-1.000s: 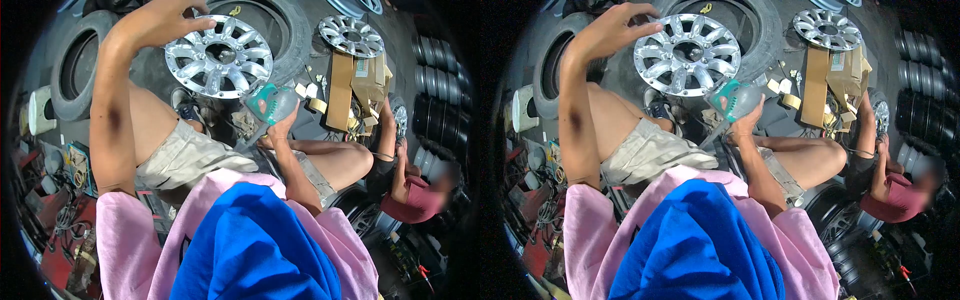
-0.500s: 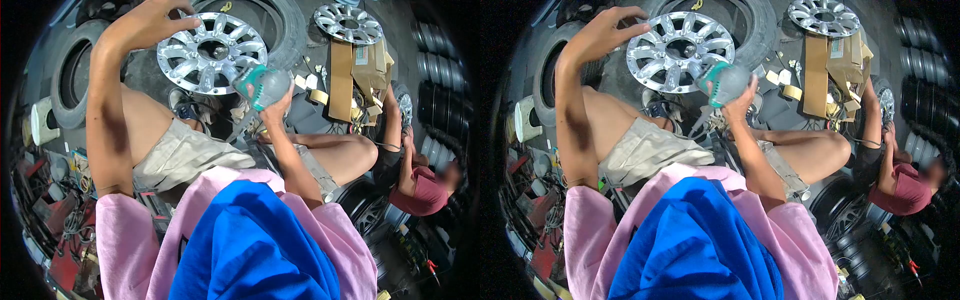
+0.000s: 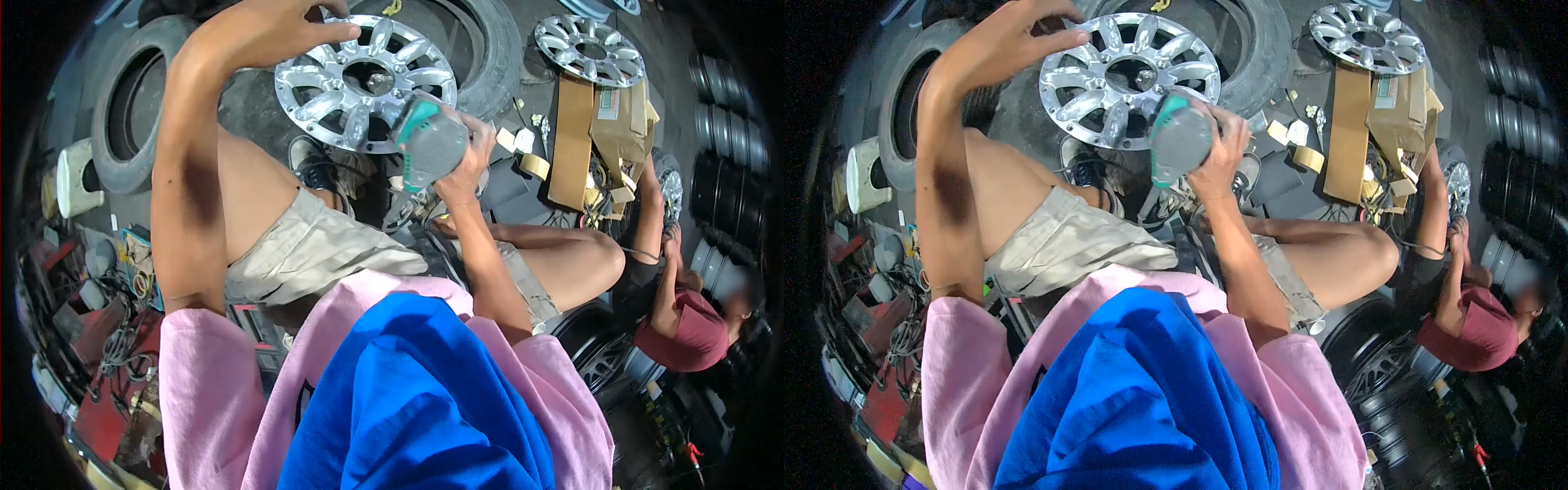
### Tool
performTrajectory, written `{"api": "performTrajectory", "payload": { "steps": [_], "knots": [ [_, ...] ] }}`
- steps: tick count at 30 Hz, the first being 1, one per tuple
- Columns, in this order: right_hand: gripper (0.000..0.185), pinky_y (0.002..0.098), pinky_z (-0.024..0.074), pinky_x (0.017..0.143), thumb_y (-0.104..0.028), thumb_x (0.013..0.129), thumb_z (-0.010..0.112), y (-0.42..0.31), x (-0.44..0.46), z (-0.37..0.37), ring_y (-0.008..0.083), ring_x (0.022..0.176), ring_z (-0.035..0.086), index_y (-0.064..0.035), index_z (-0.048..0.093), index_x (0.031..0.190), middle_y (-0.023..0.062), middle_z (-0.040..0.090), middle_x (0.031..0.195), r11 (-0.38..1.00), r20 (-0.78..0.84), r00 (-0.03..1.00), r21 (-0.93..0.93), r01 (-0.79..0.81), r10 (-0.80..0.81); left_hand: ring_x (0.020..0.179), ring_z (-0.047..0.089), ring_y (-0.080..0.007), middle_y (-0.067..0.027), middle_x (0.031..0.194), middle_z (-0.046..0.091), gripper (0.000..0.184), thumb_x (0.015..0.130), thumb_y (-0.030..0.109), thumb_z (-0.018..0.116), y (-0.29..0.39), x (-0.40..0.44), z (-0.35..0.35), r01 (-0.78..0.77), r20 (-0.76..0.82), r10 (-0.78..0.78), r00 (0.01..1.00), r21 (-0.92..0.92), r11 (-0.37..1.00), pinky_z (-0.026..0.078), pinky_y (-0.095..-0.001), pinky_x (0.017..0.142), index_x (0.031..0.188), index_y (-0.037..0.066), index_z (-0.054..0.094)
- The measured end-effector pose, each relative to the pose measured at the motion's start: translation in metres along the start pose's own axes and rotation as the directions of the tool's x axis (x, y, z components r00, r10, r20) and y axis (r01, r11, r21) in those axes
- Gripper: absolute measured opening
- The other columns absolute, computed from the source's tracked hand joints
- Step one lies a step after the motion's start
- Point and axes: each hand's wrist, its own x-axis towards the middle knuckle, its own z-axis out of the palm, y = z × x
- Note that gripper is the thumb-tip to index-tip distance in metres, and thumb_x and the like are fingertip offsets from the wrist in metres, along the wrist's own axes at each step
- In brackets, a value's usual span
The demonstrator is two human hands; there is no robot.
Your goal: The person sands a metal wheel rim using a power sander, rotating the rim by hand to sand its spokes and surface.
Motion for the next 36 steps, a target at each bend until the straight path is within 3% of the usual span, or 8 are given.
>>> {"api": "performTrajectory", "payload": {
  "steps": [4,6,11,14,19,22,32,36],
  "knots": [
    [0.063,0.0456,0.0402,0.099,-0.031,0.072,0.083,0.004,-0.003,-0.011,0.0325,0.111,0.055,-0.0149,0.069,0.132,0.0112,0.06,0.116,1.0,0.008,1.0,0.017,0.0,0.0,0.082,0.07,-0.0248,-0.0181,0.103,0.074,0.044,0.099,0.038,0.068,-0.042,0.015,0.025,-0.366,-0.168,0.367,0.915,0.036,0.93,0.055,-0.0368,0.078,0.123,0.001,0.069],
    [0.076,0.0469,0.0468,0.094,-0.039,0.064,0.094,0.014,-0.011,-0.021,0.0325,0.107,0.058,-0.0093,0.07,0.129,0.0125,0.063,0.111,0.997,-0.022,0.998,-0.05,-0.057,0.056,0.084,0.069,-0.0239,-0.0179,0.104,0.074,0.041,0.099,0.035,0.068,-0.037,0.008,0.023,-0.241,-0.117,0.238,0.964,-0.01,0.97,0.054,-0.0367,0.079,0.124,0.001,0.069],
    [0.052,0.0482,0.0471,0.094,-0.038,0.065,0.093,0.045,-0.033,-0.019,0.035,0.108,0.055,-0.006,0.075,0.102,0.0138,0.067,0.105,0.983,-0.079,0.98,-0.012,-0.182,0.181,0.087,0.063,-0.0149,-0.0115,0.098,0.073,0.04,0.1,0.032,0.068,-0.027,0.015,0.02,-0.169,0.009,0.17,0.985,-0.075,0.983,0.051,-0.0315,0.08,0.125,0.001,0.068],
    [0.062,0.0511,0.0485,0.089,-0.041,0.062,0.095,0.046,-0.037,-0.012,0.0387,0.104,0.057,-0.0027,0.072,0.105,0.0185,0.055,0.11,0.951,-0.089,0.947,0.025,-0.307,0.308,0.088,0.063,-0.0151,-0.011,0.099,0.073,0.04,0.1,0.032,0.068,-0.023,0.021,0.023,-0.163,0.041,0.168,0.985,-0.109,0.981,0.051,-0.0318,0.08,0.127,0.002,0.068],
    [0.055,0.0506,0.0496,0.089,-0.04,0.063,0.095,0.032,-0.032,-0.01,0.0383,0.103,0.058,-0.0038,0.074,0.099,0.0183,0.059,0.112,0.943,-0.07,0.942,0.085,-0.321,0.327,0.09,0.064,-0.0146,-0.0109,0.1,0.074,0.042,0.1,0.033,0.067,-0.024,0.03,0.026,-0.125,0.076,0.131,0.988,-0.081,0.989,0.051,-0.0323,0.082,0.128,0.002,0.067],
    [0.053,0.0486,0.0454,0.104,-0.041,0.068,0.092,0.021,-0.029,-0.009,0.0347,0.1,0.065,-0.0038,0.074,0.101,0.0108,0.073,0.106,0.856,-0.021,0.879,0.239,-0.458,0.476,0.091,0.064,-0.0146,-0.0119,0.102,0.074,0.043,0.101,0.034,0.067,-0.025,0.029,0.025,-0.099,0.088,0.106,0.99,-0.085,0.991,0.051,-0.0327,0.084,0.128,0.001,0.067],
    [0.069,0.0487,0.0457,0.091,-0.04,0.057,0.096,0.018,-0.021,-0.01,0.0368,0.105,0.056,-0.0042,0.073,0.112,0.0159,0.058,0.11,0.982,-0.089,0.984,0.124,-0.142,0.153,0.089,0.064,-0.0156,-0.0121,0.103,0.074,0.043,0.1,0.034,0.067,-0.021,0.031,0.028,-0.111,0.074,0.115,0.991,-0.059,0.992,0.051,-0.0329,0.081,0.125,0.0,0.067],
    [0.065,0.0478,0.0466,0.09,-0.038,0.061,0.096,0.02,-0.022,-0.008,0.0344,0.103,0.058,-0.005,0.074,0.112,0.0144,0.059,0.109,0.974,-0.078,0.975,0.097,-0.202,0.21,0.085,0.064,-0.018,-0.0155,0.105,0.074,0.045,0.099,0.036,0.068,-0.02,0.036,0.031,-0.204,0.073,0.209,0.975,-0.073,0.976,0.052,-0.0346,0.077,0.125,0.0,0.068]
  ]
}}
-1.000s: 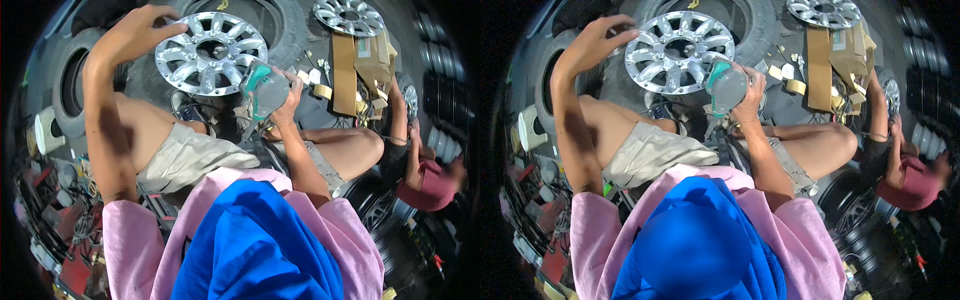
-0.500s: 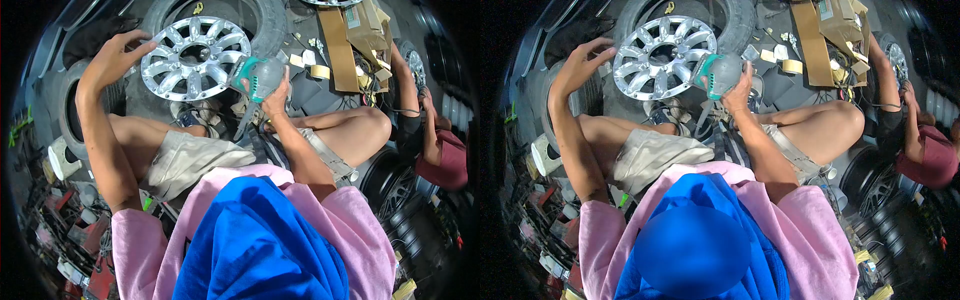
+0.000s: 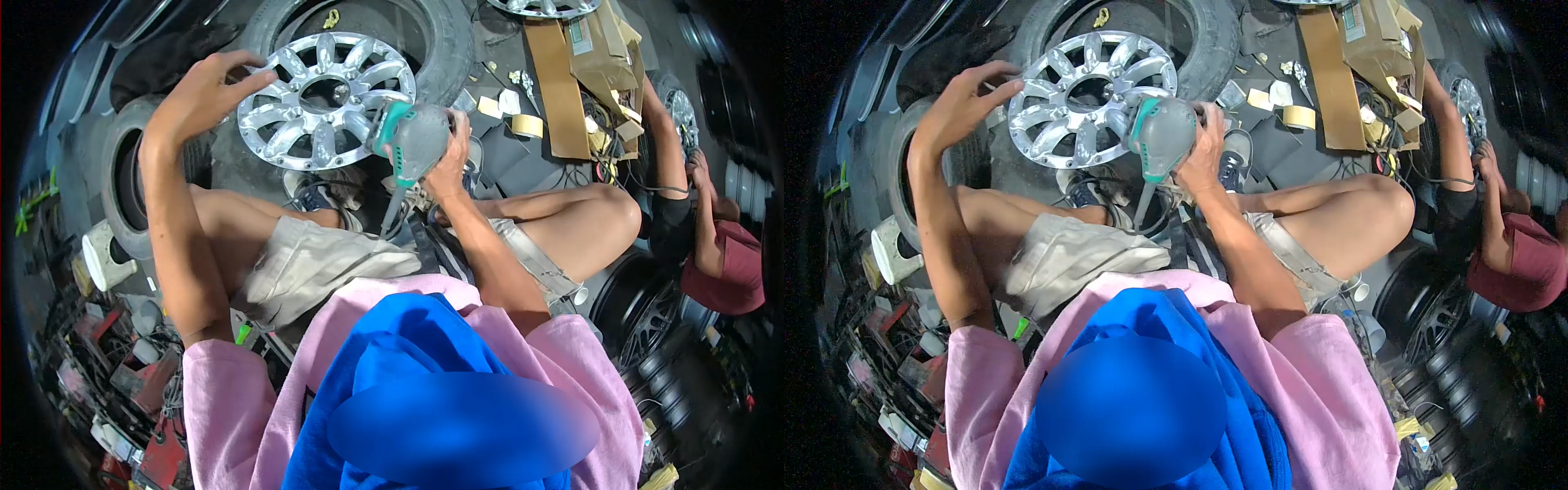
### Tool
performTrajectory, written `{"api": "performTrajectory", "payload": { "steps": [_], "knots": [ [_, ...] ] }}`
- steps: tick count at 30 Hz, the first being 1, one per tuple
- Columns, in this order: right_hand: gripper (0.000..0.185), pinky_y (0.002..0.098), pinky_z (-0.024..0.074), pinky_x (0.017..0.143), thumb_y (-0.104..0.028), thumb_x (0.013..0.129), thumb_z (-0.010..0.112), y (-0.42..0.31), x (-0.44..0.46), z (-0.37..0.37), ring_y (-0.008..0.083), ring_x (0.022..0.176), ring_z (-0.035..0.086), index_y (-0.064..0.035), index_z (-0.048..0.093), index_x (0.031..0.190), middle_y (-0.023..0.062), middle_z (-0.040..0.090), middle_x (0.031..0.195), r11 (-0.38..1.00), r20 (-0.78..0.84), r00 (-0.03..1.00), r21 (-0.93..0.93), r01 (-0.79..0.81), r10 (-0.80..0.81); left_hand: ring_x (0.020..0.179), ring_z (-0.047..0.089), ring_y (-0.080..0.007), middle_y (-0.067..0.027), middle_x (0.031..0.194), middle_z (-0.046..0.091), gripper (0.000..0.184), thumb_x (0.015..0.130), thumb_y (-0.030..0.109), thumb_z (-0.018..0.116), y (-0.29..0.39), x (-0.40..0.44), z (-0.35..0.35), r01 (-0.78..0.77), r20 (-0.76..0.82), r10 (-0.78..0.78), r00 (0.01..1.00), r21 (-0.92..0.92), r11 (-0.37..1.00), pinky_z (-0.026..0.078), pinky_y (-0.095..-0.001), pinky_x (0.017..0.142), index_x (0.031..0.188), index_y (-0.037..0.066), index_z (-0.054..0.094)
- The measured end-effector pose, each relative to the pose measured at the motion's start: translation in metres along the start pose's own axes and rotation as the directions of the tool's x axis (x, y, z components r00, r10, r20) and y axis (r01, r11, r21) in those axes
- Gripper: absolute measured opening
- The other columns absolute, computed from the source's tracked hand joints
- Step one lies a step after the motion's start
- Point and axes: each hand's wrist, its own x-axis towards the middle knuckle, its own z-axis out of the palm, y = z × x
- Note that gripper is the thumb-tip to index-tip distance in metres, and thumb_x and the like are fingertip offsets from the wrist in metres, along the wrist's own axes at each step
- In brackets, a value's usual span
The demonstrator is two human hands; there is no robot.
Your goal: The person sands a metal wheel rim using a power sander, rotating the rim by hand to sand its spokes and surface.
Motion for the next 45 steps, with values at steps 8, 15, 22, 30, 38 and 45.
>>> {"api": "performTrajectory", "payload": {
  "steps": [8,15,22,30,38,45],
  "knots": [
    [0.056,0.0462,0.0505,0.088,-0.044,0.066,0.094,0.003,0.005,0.002,0.0344,0.099,0.061,-0.0044,0.076,0.101,0.0144,0.061,0.107,0.952,0.024,0.962,0.135,-0.273,0.273,0.104,0.07,-0.0419,-0.0263,0.109,0.073,0.047,0.092,0.044,0.072,0.006,0.03,0.061,0.0,0.139,-0.02,0.99,0.143,0.99,0.054,-0.0472,0.094,0.114,0.003,0.074],
    [0.058,0.0485,0.0475,0.096,-0.044,0.068,0.092,0.029,0.01,-0.016,0.0365,0.108,0.057,-0.0047,0.075,0.108,0.0141,0.065,0.101,0.925,-0.214,0.903,0.003,-0.379,0.371,0.136,0.052,-0.043,-0.0279,0.148,0.052,0.074,0.094,0.047,0.069,0.022,0.016,0.174,-0.141,0.263,0.073,0.962,0.251,0.958,0.043,-0.0451,0.115,0.147,-0.001,0.05],
    [0.06,0.0483,0.0475,0.095,-0.041,0.068,0.093,0.052,0.024,0.001,0.037,0.108,0.059,-0.003,0.073,0.11,0.0173,0.063,0.116,0.919,-0.255,0.914,-0.157,-0.361,0.316,0.151,0.028,-0.0478,-0.0303,0.165,0.024,0.094,0.095,0.053,0.065,0.033,0.003,0.198,-0.142,0.253,0.046,0.966,0.376,0.916,0.03,-0.0556,0.122,0.159,-0.004,0.027],
    [0.056,0.05,0.047,0.093,-0.042,0.068,0.093,0.046,0.029,0.016,0.037,0.104,0.057,-0.0027,0.075,0.103,0.0163,0.063,0.11,0.951,-0.192,0.944,-0.106,-0.291,0.267,0.119,0.06,-0.0386,-0.0214,0.129,0.062,0.033,0.085,0.024,0.08,0.037,0.015,0.189,-0.136,0.092,0.12,0.988,0.191,0.972,0.049,-0.0494,0.099,0.106,0.001,0.072],
    [0.05,0.0488,0.0468,0.098,-0.036,0.068,0.093,0.019,0.022,0.005,0.0367,0.109,0.057,-0.0044,0.075,0.102,0.017,0.065,0.115,0.934,-0.076,0.934,0.109,-0.341,0.35,0.099,0.068,-0.0381,-0.0181,0.097,0.071,0.025,0.083,0.024,0.08,0.012,-0.002,0.185,-0.286,0.188,0.238,0.953,0.301,0.91,0.051,-0.0481,0.089,0.092,0.001,0.075],
    [0.053,0.0498,0.049,0.096,-0.037,0.066,0.094,-0.01,0.008,0.0,0.0389,0.108,0.06,-0.0034,0.075,0.102,0.0173,0.068,0.109,0.916,0.051,0.935,0.186,-0.355,0.351,0.099,0.07,-0.0379,-0.0189,0.098,0.074,0.023,0.081,0.021,0.079,-0.023,-0.01,0.175,-0.192,0.181,0.16,0.97,0.177,0.965,0.056,-0.0458,0.086,0.097,0.004,0.079]
  ]
}}
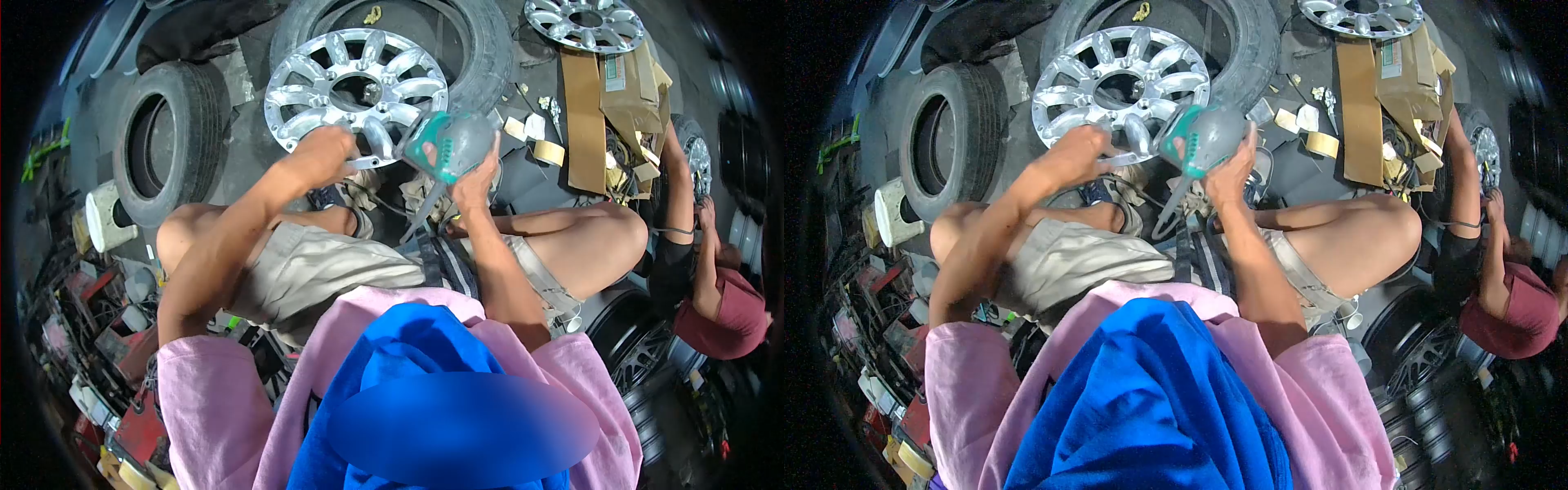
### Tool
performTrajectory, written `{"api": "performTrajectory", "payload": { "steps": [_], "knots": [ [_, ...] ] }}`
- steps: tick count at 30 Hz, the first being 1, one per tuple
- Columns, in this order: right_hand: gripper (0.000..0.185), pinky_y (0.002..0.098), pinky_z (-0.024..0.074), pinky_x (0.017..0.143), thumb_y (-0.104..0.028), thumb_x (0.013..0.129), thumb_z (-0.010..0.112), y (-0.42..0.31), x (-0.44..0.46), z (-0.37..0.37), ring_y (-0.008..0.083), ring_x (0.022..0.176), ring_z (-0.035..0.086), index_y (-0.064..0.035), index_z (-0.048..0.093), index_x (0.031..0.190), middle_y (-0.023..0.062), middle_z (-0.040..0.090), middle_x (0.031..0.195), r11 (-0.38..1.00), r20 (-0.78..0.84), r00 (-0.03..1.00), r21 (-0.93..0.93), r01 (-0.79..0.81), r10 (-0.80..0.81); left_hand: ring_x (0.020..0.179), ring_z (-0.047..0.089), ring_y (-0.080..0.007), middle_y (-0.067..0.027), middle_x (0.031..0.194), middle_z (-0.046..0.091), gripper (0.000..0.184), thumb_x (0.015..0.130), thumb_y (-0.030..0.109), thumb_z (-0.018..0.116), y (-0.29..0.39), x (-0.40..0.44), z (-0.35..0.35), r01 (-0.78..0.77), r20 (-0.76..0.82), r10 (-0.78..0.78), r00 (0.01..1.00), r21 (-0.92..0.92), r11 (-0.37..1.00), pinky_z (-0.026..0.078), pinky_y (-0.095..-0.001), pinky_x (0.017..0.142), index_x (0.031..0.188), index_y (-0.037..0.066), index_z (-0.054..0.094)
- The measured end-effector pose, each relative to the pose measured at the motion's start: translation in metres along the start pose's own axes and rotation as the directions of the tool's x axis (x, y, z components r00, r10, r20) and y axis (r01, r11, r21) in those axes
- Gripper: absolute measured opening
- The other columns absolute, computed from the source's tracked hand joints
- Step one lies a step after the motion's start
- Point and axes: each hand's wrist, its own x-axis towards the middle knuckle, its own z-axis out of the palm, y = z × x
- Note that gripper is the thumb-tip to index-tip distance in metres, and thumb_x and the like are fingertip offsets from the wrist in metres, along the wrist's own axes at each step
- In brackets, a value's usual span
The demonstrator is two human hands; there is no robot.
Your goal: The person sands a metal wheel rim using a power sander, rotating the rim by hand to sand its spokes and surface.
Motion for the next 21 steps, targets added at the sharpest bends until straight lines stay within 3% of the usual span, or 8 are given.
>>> {"api": "performTrajectory", "payload": {
  "steps": [3,4,9,12,16,18,20,21],
  "knots": [
    [0.075,0.0455,0.0443,0.109,-0.041,0.065,0.095,-0.002,-0.006,0.002,0.032,0.1,0.068,-0.0004,0.064,0.12,0.0153,0.072,0.106,0.984,0.112,0.984,-0.095,0.152,-0.141,0.1,0.07,-0.039,-0.0196,0.102,0.075,0.025,0.084,0.023,0.077,0.0,0.003,-0.041,0.138,0.172,-0.091,0.981,-0.284,0.949,0.055,-0.0459,0.089,0.102,0.006,0.079],
    [0.053,0.0488,0.0503,0.094,-0.036,0.064,0.094,-0.006,-0.004,0.004,0.038,0.104,0.061,-0.0037,0.074,0.1,0.0173,0.069,0.104,0.98,0.102,0.978,-0.055,0.19,-0.184,0.105,0.07,-0.0379,-0.0197,0.113,0.074,0.03,0.085,0.02,0.078,-0.004,0.002,-0.046,0.143,0.167,-0.095,0.981,-0.302,0.943,0.054,-0.0419,0.093,0.107,0.001,0.077],
    [0.054,0.0489,0.0509,0.09,-0.038,0.063,0.094,-0.016,0.016,0.032,0.0373,0.101,0.06,-0.0046,0.075,0.1,0.0166,0.069,0.103,0.957,0.097,0.954,-0.034,0.287,-0.283,0.116,0.066,-0.037,-0.0203,0.12,0.072,0.04,0.084,0.027,0.081,-0.027,-0.005,-0.053,0.206,-0.042,-0.218,0.975,-0.188,0.96,0.051,-0.0417,0.103,0.115,0.002,0.075],
    [0.059,0.0487,0.05,0.087,-0.042,0.062,0.095,-0.015,0.031,0.047,0.036,0.097,0.059,-0.0039,0.075,0.102,0.0151,0.063,0.103,0.955,0.088,0.952,-0.02,0.297,-0.294,0.142,0.046,-0.0422,-0.0251,0.147,0.054,0.088,0.072,0.052,0.088,-0.046,-0.008,-0.055,0.335,-0.047,-0.338,0.94,-0.055,0.941,0.041,-0.0456,0.117,0.142,0.007,0.06],
    [0.061,0.0481,0.0499,0.087,-0.043,0.061,0.095,0.001,0.026,0.034,0.0369,0.099,0.06,-0.004,0.075,0.102,0.015,0.061,0.104,0.978,0.095,0.973,0.012,0.21,-0.21,0.135,0.051,-0.0451,-0.0255,0.154,0.043,0.13,0.051,0.07,0.09,-0.063,-0.026,-0.044,0.393,0.096,-0.397,0.913,0.065,0.917,0.043,-0.0493,0.115,0.155,0.008,0.043],
    [0.06,0.048,0.0498,0.087,-0.043,0.061,0.095,0.003,0.017,0.017,0.0369,0.1,0.06,-0.0043,0.075,0.102,0.015,0.061,0.104,0.971,0.124,0.967,-0.052,0.231,-0.224,0.134,0.053,-0.0436,-0.0256,0.149,0.048,0.123,0.054,0.066,0.091,-0.074,-0.037,-0.032,0.329,0.053,-0.337,0.94,0.123,0.936,0.044,-0.0491,0.114,0.151,0.006,0.047],
    [0.063,0.05,0.0353,0.118,-0.046,0.069,0.092,-0.003,0.006,0.004,0.0349,0.117,0.063,-0.0025,0.074,0.111,0.0172,0.074,0.112,0.952,0.213,0.958,-0.195,0.236,-0.194,0.133,0.054,-0.0421,-0.0257,0.145,0.053,0.116,0.056,0.062,0.092,-0.079,-0.039,-0.026,0.261,0.014,-0.268,0.963,0.183,0.948,0.045,-0.0489,0.112,0.148,0.005,0.051],
    [0.063,0.05,0.0353,0.118,-0.046,0.069,0.092,-0.003,0.006,0.005,0.0349,0.117,0.063,-0.0025,0.074,0.111,0.0172,0.074,0.112,0.952,0.213,0.957,-0.195,0.237,-0.195,0.128,0.058,-0.0409,-0.025,0.137,0.058,0.108,0.058,0.057,0.093,-0.08,-0.035,-0.028,0.195,0.014,-0.2,0.98,0.163,0.967,0.048,-0.0484,0.107,0.143,0.004,0.054]
  ]
}}
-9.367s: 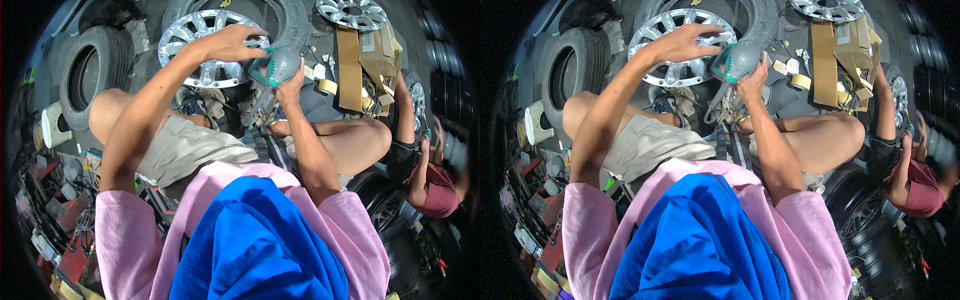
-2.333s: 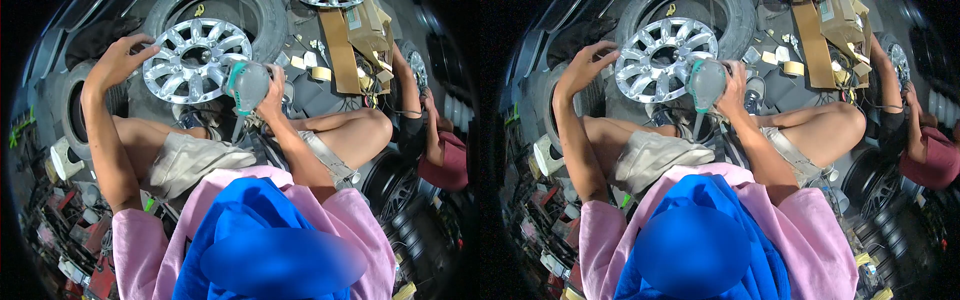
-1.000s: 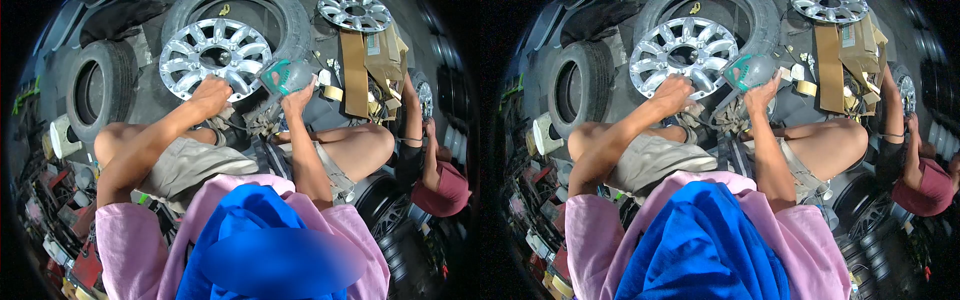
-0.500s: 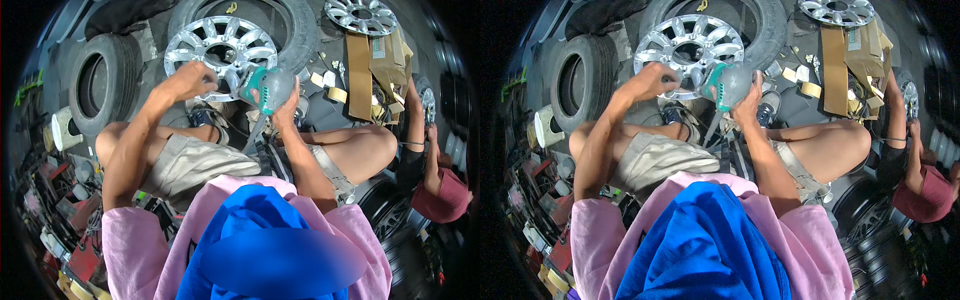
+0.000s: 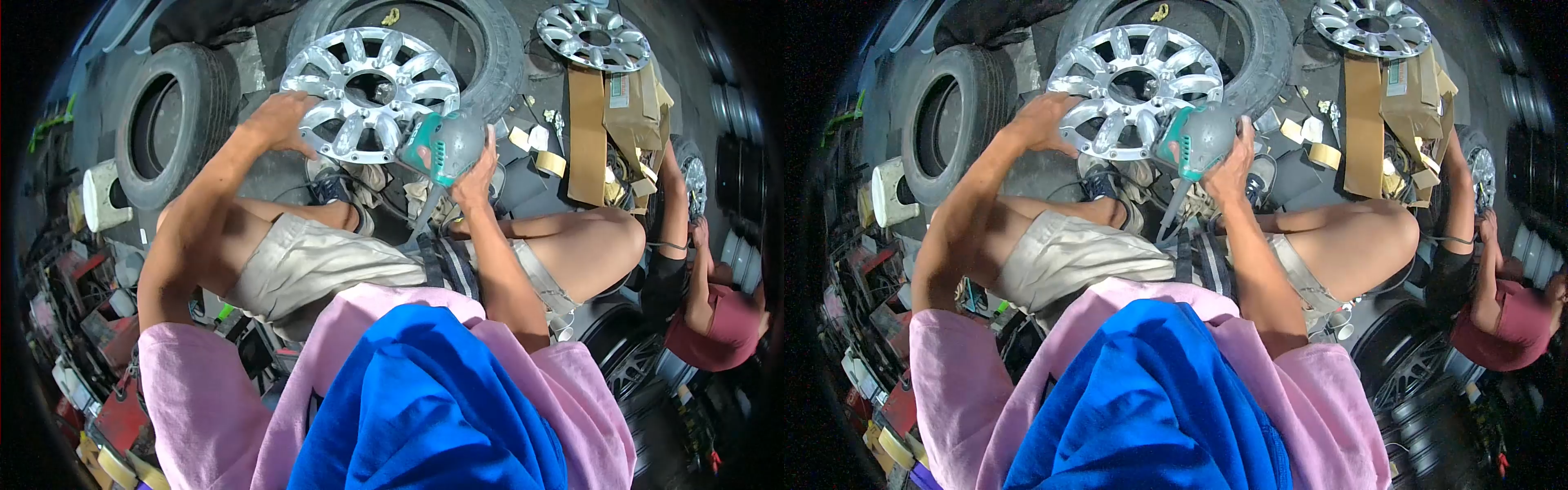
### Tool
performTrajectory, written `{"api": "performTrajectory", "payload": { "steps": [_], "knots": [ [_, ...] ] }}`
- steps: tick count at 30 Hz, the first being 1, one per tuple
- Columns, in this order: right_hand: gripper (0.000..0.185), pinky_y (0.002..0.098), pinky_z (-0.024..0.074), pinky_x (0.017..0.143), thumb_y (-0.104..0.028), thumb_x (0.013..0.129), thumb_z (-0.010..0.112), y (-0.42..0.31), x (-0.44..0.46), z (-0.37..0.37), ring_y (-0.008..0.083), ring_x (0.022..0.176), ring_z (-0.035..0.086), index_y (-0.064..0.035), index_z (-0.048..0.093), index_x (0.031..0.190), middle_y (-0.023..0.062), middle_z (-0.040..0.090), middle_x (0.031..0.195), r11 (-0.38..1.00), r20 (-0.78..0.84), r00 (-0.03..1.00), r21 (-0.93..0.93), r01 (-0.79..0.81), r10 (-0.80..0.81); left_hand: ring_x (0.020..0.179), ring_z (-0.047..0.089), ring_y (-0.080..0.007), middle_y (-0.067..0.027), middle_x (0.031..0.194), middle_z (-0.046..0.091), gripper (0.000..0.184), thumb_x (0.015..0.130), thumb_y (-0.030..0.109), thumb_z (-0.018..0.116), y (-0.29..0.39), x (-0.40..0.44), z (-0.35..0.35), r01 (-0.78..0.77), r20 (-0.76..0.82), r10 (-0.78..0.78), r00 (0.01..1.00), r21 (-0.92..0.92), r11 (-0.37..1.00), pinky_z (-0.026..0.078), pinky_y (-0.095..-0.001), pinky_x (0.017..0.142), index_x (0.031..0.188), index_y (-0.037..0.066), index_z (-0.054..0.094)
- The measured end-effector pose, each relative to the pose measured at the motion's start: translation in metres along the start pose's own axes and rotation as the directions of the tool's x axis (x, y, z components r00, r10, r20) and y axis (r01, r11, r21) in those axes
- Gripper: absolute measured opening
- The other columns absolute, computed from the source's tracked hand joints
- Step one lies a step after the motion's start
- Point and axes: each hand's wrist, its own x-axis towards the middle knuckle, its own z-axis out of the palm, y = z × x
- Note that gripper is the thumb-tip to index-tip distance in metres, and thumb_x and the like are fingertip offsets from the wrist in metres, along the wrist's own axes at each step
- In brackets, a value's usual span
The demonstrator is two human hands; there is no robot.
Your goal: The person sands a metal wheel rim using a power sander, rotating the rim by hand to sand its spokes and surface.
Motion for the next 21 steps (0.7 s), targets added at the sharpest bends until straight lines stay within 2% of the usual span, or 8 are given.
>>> {"api": "performTrajectory", "payload": {
  "steps": [3,5,8,12,13,15,18,21],
  "knots": [
    [0.069,0.0518,0.0349,0.118,-0.048,0.069,0.091,0.0,0.004,0.009,0.0385,0.119,0.061,-0.0019,0.072,0.115,0.019,0.073,0.115,0.996,0.071,0.996,0.052,-0.065,0.062,0.118,0.064,-0.0407,-0.0242,0.123,0.066,0.099,0.06,0.05,0.093,0.007,-0.002,-0.004,-0.056,-0.032,0.056,0.998,-0.024,0.998,0.052,-0.0475,0.1,0.138,0.002,0.056],
    [0.062,0.049,0.048,0.101,-0.043,0.064,0.094,0.003,0.012,0.023,0.0412,0.111,0.062,-0.0017,0.075,0.106,0.0216,0.068,0.117,0.999,-0.165,0.986,0.032,0.042,-0.036,0.103,0.07,-0.0408,-0.0229,0.113,0.07,0.09,0.063,0.052,0.092,0.013,-0.009,-0.001,-0.096,-0.168,0.093,0.981,-0.004,0.995,0.057,-0.0456,0.089,0.127,-0.003,0.061],
    [0.064,0.0483,0.0478,0.104,-0.043,0.065,0.094,-0.014,0.022,0.004,0.0394,0.111,0.064,-0.0002,0.074,0.108,0.0205,0.07,0.118,0.954,-0.119,0.977,0.264,-0.141,0.178,0.102,0.07,-0.0408,-0.0248,0.11,0.07,0.089,0.065,0.058,0.089,0.034,-0.003,0.002,-0.019,-0.205,0.024,0.979,0.022,1.0,0.057,-0.0468,0.088,0.123,-0.004,0.063],
    [0.065,0.0471,0.0495,0.1,-0.043,0.064,0.094,-0.01,0.026,-0.016,0.0365,0.107,0.066,-0.0014,0.074,0.109,0.0184,0.07,0.116,0.964,-0.089,0.983,0.225,-0.138,0.161,0.101,0.071,-0.0411,-0.0245,0.105,0.072,0.08,0.068,0.06,0.087,0.069,0.03,0.019,0.069,-0.17,-0.071,0.983,-0.019,0.997,0.057,-0.0471,0.088,0.113,-0.005,0.069],
    [0.064,0.0458,0.0503,0.097,-0.044,0.064,0.094,-0.007,0.026,-0.018,0.0354,0.106,0.065,-0.0015,0.074,0.108,0.0168,0.068,0.115,0.966,-0.081,0.986,0.227,-0.123,0.145,0.101,0.071,-0.0411,-0.0245,0.105,0.072,0.08,0.068,0.06,0.087,0.069,0.035,0.017,0.073,-0.177,-0.079,0.981,-0.039,0.997,0.057,-0.0471,0.088,0.113,-0.005,0.069],
    [0.066,0.0434,0.052,0.093,-0.04,0.065,0.095,-0.003,0.026,-0.018,0.032,0.104,0.067,-0.0009,0.071,0.112,0.0163,0.069,0.113,0.99,-0.052,0.996,0.123,-0.064,0.071,0.104,0.069,-0.0441,-0.0277,0.108,0.072,0.078,0.077,0.056,0.083,0.059,0.043,0.004,0.052,0.064,-0.048,0.997,-0.059,0.997,0.055,-0.0499,0.092,0.12,-0.007,0.067],
    [0.067,0.0417,0.0538,0.09,-0.037,0.067,0.095,-0.014,0.039,-0.01,0.0302,0.103,0.068,0.0006,0.068,0.116,0.0174,0.069,0.113,0.997,0.029,0.997,-0.013,0.071,-0.071,0.107,0.069,-0.0444,-0.0271,0.11,0.072,0.068,0.087,0.055,0.074,0.046,0.055,-0.015,0.001,0.082,0.007,0.997,-0.099,0.995,0.054,-0.05,0.095,0.118,-0.006,0.069],
    [0.067,0.0434,0.054,0.089,-0.038,0.068,0.094,-0.025,0.051,0.012,0.0346,0.105,0.067,0.0011,0.068,0.117,0.0197,0.068,0.113,0.972,0.091,0.97,-0.044,0.23,-0.225,0.114,0.067,-0.044,-0.0254,0.118,0.071,0.061,0.099,0.052,0.061,0.051,0.064,-0.042,-0.146,-0.224,0.057,0.973,-0.403,0.903,0.054,-0.0475,0.098,0.126,-0.002,0.069]
  ]
}}
